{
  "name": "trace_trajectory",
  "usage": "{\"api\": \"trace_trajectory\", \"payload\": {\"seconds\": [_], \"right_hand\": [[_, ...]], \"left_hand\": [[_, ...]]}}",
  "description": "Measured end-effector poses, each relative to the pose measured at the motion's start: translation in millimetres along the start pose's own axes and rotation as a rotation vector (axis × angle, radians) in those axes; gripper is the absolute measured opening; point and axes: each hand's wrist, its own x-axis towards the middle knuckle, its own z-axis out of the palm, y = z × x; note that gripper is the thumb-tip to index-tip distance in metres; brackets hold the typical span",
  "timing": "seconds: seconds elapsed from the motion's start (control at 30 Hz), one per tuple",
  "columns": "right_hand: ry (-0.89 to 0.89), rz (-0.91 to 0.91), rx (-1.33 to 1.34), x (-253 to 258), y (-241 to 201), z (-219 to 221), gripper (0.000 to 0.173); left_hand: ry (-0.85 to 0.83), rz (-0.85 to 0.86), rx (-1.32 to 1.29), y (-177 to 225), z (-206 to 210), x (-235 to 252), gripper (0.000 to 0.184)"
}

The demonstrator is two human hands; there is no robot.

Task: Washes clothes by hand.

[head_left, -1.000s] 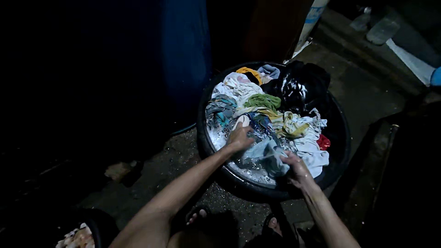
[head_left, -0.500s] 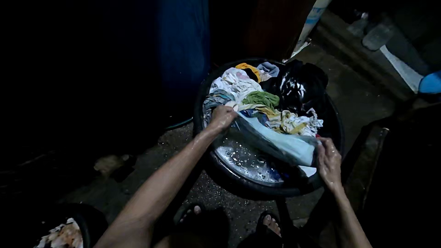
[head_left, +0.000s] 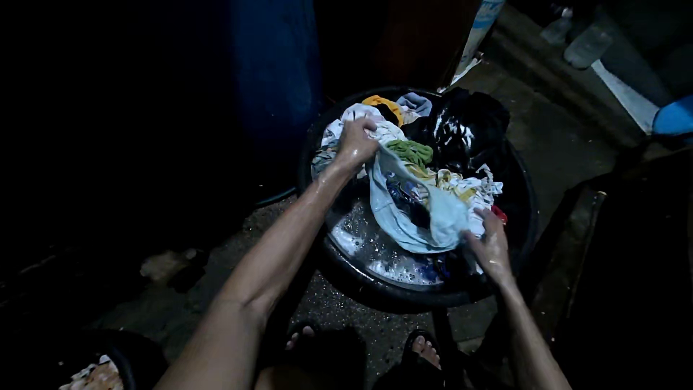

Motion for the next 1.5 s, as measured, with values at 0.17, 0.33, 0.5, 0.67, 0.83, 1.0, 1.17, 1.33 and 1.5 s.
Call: {"api": "trace_trajectory", "payload": {"seconds": [0.17, 0.33, 0.5, 0.67, 0.83, 1.0, 1.17, 1.33, 1.5], "right_hand": [[-0.144, -0.135, -0.268, -1.6, -24.4, 44.3, 0.028], [-0.411, 0.18, -0.554, 12.6, -38.4, 71.9, 0.054], [-0.36, 0.183, -0.441, 12.6, -30.8, 67.0, 0.033], [-0.091, 0.212, 0.477, 7.3, -6.1, 48.3, 0.01], [-0.105, 0.232, 1.217, -0.8, -18.4, 43.3, 0.025], [-0.125, 0.11, 1.504, 2.3, -36.0, 26.3, 0.023], [-0.091, 0.031, 1.146, -3.7, -53.0, 5.1, 0.017], [0.067, -0.142, 0.036, -6.9, -24.0, -4.4, 0.033], [0.016, 0.002, 0.164, -11.8, -8.2, 5.7, 0.017]], "left_hand": [[-0.122, -0.073, 0.339, -26.1, 51.5, -21.5, 0.048], [-0.172, 0.12, 0.618, -62.5, 87.1, -14.9, 0.044], [-0.262, 0.167, 0.828, -81.0, 101.5, -9.9, 0.046], [-0.285, 0.091, 0.563, -90.0, 118.2, -15.0, 0.048], [-0.214, 0.02, 0.333, -82.1, 122.1, -12.9, 0.04], [-0.183, -0.003, 0.389, -56.6, 100.2, -14.3, 0.031], [-0.051, 0.009, 0.042, -26.7, 57.4, -22.5, 0.021], [0.139, 0.071, -0.411, 10.7, 16.1, -29.0, 0.019], [0.179, 0.262, -0.494, 51.3, -10.9, -30.0, 0.024]]}}
